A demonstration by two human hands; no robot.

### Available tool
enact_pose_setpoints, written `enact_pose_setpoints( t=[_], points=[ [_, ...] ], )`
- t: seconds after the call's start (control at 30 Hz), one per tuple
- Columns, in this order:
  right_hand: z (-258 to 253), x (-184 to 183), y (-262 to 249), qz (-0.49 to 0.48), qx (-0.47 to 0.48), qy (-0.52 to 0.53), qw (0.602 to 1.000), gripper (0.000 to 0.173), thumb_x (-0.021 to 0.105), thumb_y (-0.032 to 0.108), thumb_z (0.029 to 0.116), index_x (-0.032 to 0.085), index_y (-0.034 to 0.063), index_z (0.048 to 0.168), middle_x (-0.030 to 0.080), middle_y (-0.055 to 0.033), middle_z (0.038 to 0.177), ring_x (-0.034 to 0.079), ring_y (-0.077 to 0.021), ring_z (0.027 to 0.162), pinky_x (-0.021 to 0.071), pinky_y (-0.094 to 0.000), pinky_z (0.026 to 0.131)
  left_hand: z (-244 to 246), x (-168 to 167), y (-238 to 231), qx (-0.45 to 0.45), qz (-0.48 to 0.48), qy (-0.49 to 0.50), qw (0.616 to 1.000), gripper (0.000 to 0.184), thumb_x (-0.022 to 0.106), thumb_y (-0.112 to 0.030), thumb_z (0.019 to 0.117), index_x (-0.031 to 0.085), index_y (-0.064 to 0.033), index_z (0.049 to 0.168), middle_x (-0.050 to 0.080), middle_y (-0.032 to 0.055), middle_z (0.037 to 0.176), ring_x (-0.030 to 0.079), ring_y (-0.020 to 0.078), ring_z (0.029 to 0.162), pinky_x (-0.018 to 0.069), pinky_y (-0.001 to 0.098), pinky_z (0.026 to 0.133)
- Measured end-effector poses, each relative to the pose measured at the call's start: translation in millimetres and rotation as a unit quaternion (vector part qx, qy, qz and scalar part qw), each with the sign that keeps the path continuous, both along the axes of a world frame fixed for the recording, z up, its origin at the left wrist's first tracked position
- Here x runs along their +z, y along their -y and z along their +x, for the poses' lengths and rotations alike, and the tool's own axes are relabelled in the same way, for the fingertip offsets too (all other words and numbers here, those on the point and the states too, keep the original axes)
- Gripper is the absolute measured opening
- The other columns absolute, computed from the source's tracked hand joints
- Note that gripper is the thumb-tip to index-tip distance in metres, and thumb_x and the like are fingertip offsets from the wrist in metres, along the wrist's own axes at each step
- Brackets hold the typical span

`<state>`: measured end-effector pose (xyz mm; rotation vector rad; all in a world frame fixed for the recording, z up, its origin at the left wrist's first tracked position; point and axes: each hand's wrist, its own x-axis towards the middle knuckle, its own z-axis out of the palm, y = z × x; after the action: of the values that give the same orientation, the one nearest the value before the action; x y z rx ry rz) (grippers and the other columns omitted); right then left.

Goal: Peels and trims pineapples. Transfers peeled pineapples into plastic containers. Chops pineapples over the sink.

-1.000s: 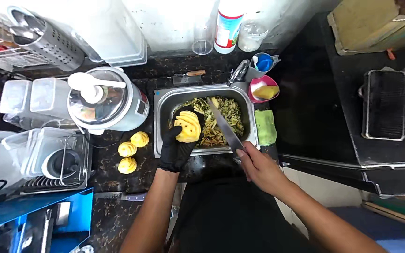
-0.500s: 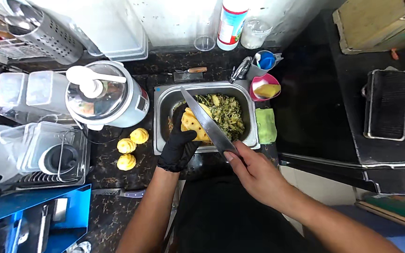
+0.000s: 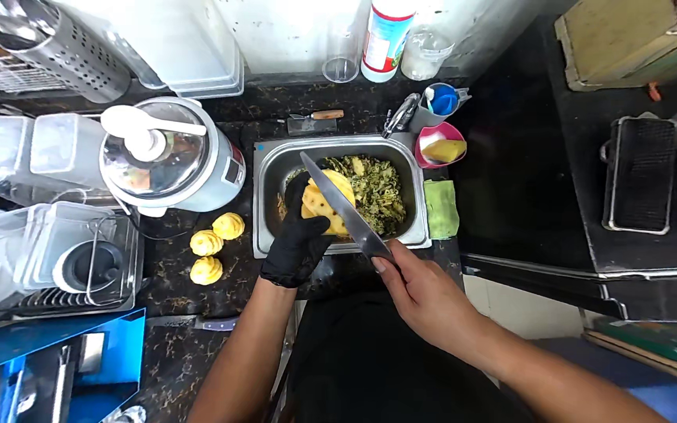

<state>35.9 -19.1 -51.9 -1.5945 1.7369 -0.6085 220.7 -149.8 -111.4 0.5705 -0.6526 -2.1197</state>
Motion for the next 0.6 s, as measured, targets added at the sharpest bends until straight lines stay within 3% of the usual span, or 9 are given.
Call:
enact_pose_setpoints(
  t=[0.17, 0.27, 0.4, 0.6],
  points=[
    [-9.8, 8.6, 4.6, 0.074, 0.033, 0.004, 0.997, 0.031, 0.037, 0.041, 0.1111, 0.057, 0.017, 0.114, 0.049, 0.0054, 0.066, 0.05, -0.0076, 0.053, 0.0449, -0.027, 0.049, -1.0, -6.6, 3.4, 0.025, 0.028, 0.003, 0.999, 0.07, 0.075, -0.012, 0.0807, 0.045, -0.0224, 0.143, 0.067, 0.0102, 0.122, 0.07, 0.0225, 0.106, 0.0614, 0.043, 0.087],
    [-5.8, 4.2, 1.2, 0.051, 0.02, -0.006, 0.998, 0.032, 0.038, 0.039, 0.1114, 0.057, 0.0146, 0.114, 0.049, 0.0046, 0.064, 0.051, -0.0088, 0.053, 0.0453, -0.0278, 0.049, -4.6, -6.7, 0.9, 0.01, 0.026, -0.01, 1.0, 0.072, 0.08, -0.013, 0.0807, 0.046, -0.0212, 0.143, 0.067, 0.0103, 0.123, 0.07, 0.0222, 0.108, 0.0609, 0.0429, 0.089],
    [-8.2, 5.1, 2.2, 0.08, 0.036, -0.023, 0.996, 0.032, 0.036, 0.041, 0.1113, 0.057, 0.0163, 0.114, 0.05, 0.0044, 0.065, 0.052, -0.01, 0.054, 0.0462, -0.0295, 0.05, -3.1, -6.3, 3.0, 0.032, 0.037, 0.011, 0.999, 0.066, 0.071, -0.01, 0.0834, 0.045, -0.0222, 0.143, 0.066, 0.01, 0.122, 0.07, 0.0217, 0.106, 0.0611, 0.0419, 0.087],
    [-14.2, 3.2, 1.7, 0.076, 0.037, -0.016, 0.996, 0.033, 0.037, 0.041, 0.1111, 0.059, 0.0164, 0.116, 0.051, 0.0034, 0.066, 0.053, -0.0103, 0.055, 0.0464, -0.03, 0.051, -3.0, -8.7, 2.6, 0.029, 0.062, 0.009, 0.998, 0.074, 0.077, -0.009, 0.0797, 0.045, -0.0236, 0.145, 0.065, 0.0121, 0.125, 0.069, 0.0242, 0.108, 0.0609, 0.0434, 0.09]
  ],
)
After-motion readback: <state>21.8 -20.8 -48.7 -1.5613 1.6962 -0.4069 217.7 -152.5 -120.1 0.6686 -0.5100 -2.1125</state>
